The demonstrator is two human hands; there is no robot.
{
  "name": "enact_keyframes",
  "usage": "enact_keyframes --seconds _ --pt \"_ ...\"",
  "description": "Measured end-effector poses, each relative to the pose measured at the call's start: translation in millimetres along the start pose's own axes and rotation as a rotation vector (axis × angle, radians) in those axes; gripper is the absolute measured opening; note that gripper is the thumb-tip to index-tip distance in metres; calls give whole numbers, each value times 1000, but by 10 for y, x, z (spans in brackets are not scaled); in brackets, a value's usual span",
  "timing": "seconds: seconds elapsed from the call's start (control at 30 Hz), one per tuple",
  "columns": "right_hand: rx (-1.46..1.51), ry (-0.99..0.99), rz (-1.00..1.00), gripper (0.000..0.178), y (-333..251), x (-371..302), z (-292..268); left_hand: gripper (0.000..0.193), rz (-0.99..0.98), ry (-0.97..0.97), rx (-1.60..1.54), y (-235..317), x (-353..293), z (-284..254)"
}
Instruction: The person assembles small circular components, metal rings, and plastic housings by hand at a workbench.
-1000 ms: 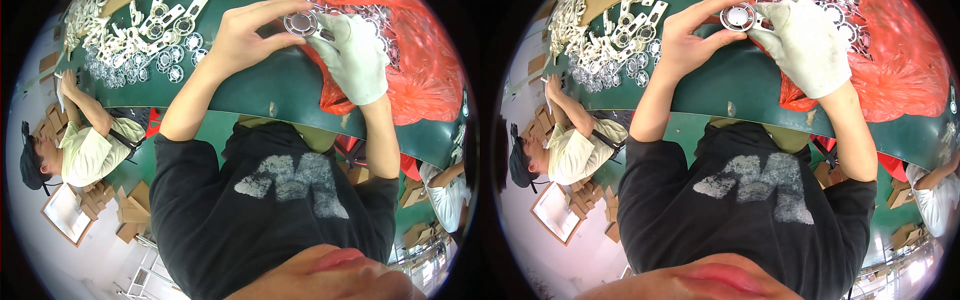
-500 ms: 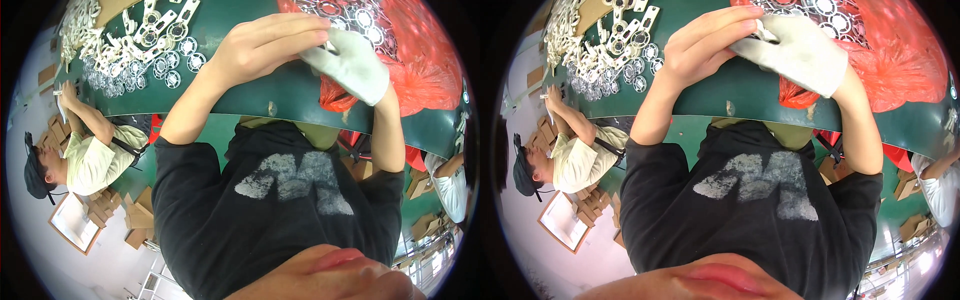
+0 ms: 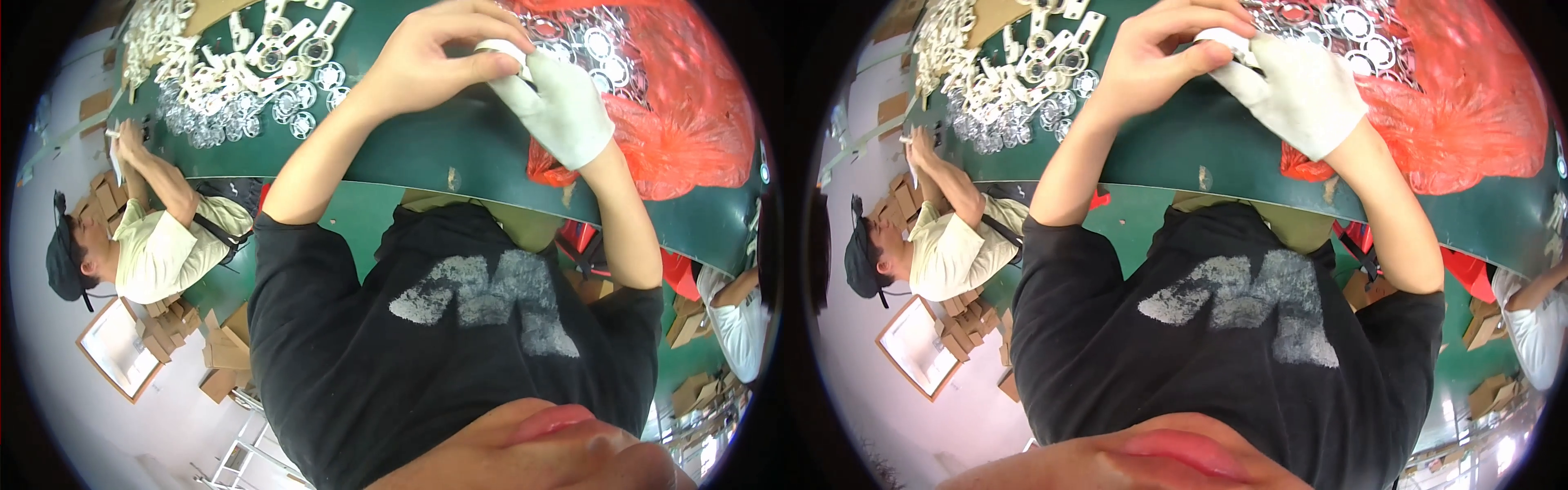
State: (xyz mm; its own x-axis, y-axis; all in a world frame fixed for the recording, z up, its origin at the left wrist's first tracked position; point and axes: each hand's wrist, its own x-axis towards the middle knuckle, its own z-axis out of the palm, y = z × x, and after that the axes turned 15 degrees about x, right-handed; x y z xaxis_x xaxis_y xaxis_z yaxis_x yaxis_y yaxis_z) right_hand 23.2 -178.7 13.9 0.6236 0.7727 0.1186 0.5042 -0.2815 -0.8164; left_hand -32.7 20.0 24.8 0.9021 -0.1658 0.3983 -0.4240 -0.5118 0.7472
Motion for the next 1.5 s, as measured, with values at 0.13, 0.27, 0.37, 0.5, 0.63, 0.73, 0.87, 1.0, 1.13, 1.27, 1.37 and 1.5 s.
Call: enact_keyframes --seconds 0.13,0.27,0.37,0.5,0.63,0.73,0.87,1.0,1.13,1.27,1.37,1.5 --pt "84 25 229 50 -142 42 -91 24 -615 -148 -115 -361 399 -588" --pt "150 73 154 47 -32 19 -58 33 -696 280 -248 -714 974 -942" --pt "138 8 89 33 -42 24 -67 39 -740 79 568 -648 1136 -1031" --pt "55 27 60 30 -42 -5 -99 39 -492 -235 1261 -223 708 -624" --pt "78 64 2 27 -81 1 -70 35 -270 -81 1420 -387 436 -589" --pt "93 188 -126 29 -44 63 -35 36 -79 126 1094 -363 220 -593" --pt "-218 274 -466 60 10 163 -65 34 107 0 924 210 -108 -273" --pt "-172 81 -344 39 48 8 46 50 62 72 871 361 -524 -98" --pt "-28 113 -243 30 9 -29 83 52 -499 317 1136 385 -999 -219" --pt "-37 69 -173 28 -26 4 100 51 -804 199 1292 245 -1395 -263" --pt "-72 30 -138 28 -3 -15 116 34 -653 217 1178 201 -1436 -198" --pt "-203 10 -138 26 -2 -16 129 13 -484 350 817 175 -1293 -112"
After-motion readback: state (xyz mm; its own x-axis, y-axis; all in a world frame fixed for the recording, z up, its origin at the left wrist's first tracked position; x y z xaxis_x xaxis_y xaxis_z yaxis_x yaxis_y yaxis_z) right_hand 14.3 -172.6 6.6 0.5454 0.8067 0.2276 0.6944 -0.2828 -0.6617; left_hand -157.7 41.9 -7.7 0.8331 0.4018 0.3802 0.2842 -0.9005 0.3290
